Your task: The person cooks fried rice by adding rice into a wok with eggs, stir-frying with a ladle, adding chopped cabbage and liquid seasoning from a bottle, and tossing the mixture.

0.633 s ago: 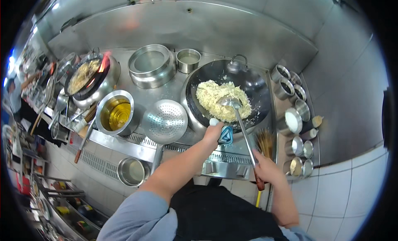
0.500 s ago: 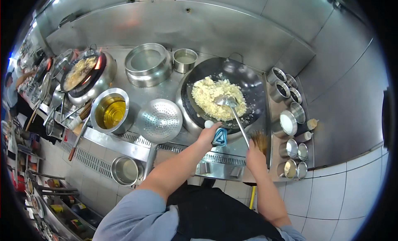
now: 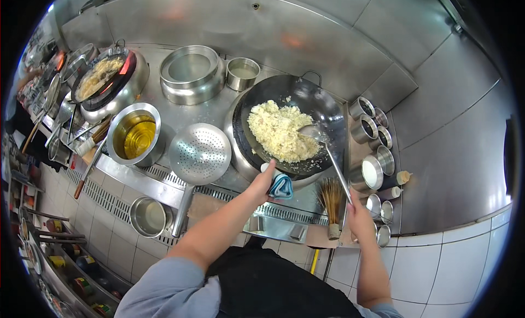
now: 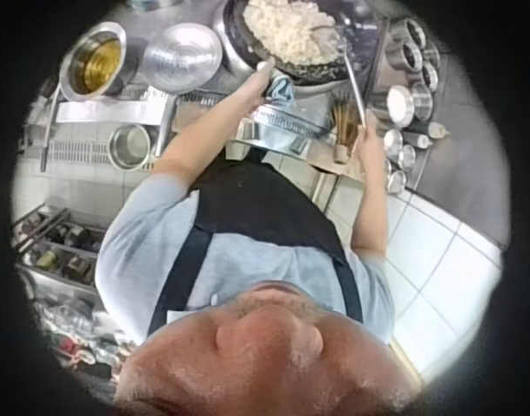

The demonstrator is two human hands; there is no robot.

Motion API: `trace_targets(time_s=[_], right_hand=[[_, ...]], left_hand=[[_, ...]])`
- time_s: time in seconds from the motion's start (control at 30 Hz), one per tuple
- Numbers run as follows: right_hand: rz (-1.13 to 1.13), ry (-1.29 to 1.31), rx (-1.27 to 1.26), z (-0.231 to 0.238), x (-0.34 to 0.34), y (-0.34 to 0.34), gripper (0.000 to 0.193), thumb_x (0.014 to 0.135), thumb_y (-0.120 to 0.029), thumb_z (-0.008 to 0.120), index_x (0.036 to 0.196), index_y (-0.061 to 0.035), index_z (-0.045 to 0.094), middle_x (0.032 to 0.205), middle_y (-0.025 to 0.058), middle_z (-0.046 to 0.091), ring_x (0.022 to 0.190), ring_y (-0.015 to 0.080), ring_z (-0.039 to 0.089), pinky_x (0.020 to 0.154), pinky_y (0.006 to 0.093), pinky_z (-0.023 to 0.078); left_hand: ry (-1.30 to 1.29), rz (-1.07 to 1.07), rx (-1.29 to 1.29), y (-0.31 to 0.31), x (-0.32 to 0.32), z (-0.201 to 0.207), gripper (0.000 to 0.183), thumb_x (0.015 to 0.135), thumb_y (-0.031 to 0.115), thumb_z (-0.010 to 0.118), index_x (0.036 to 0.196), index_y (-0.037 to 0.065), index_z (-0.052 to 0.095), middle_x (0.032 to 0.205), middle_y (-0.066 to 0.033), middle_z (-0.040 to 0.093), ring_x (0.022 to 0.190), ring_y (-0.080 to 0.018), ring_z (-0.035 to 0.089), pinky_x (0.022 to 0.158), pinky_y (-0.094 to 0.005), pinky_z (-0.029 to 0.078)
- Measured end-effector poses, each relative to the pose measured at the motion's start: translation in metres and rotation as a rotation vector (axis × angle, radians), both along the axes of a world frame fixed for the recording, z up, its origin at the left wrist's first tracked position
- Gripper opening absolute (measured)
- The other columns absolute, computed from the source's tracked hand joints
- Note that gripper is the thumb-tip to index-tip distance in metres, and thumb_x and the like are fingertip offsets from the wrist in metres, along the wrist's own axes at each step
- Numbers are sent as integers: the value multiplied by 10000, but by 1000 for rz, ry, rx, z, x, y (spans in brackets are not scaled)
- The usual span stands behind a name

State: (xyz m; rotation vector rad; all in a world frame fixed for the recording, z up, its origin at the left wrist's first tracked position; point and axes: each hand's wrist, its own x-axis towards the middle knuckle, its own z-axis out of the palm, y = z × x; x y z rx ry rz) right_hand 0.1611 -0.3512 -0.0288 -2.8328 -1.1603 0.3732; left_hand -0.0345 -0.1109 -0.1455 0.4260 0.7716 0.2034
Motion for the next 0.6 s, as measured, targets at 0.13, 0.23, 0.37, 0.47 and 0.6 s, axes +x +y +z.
trace_targets(time_s=[0.13,0.23,0.37,0.47,0.6], right_hand=[[215,39,83,71,-20,-35,517,950,-231,527,1445,-275,381,867,246,649,782,430,633,692,497,493],[293,27,-33,67,-28,-19,515,951,-232,526,1444,-274,384,861,261,644,800,430,635,714,511,485],[194,20,-106,-16,-36,57,511,962,-278,485,1452,-221,354,844,267,639,784,446,628,695,534,478],[182,61,-48,-39,-42,69,502,964,-269,470,1449,-216,353,858,273,641,779,456,627,692,536,480],[352,187,-64,8,-54,19,504,959,-245,465,1448,-218,347,866,273,645,778,460,629,692,538,483]], left_hand=[[94,209,-1,10,33,-22,250,853,227,613,990,19,586,762,-80,619,576,-220,622,535,-405,544],[145,263,218,1,41,-40,258,824,161,618,975,-45,579,792,-100,609,689,-190,602,595,-384,467],[103,299,230,-5,51,-38,242,820,135,598,967,-57,576,805,-105,599,707,-187,585,625,-381,459],[101,298,260,0,47,-26,248,819,124,589,986,-58,565,813,-103,600,711,-195,594,625,-373,461],[226,352,343,11,35,-62,400,806,165,610,1119,-66,517,990,-158,597,898,-239,586,777,-378,468]])
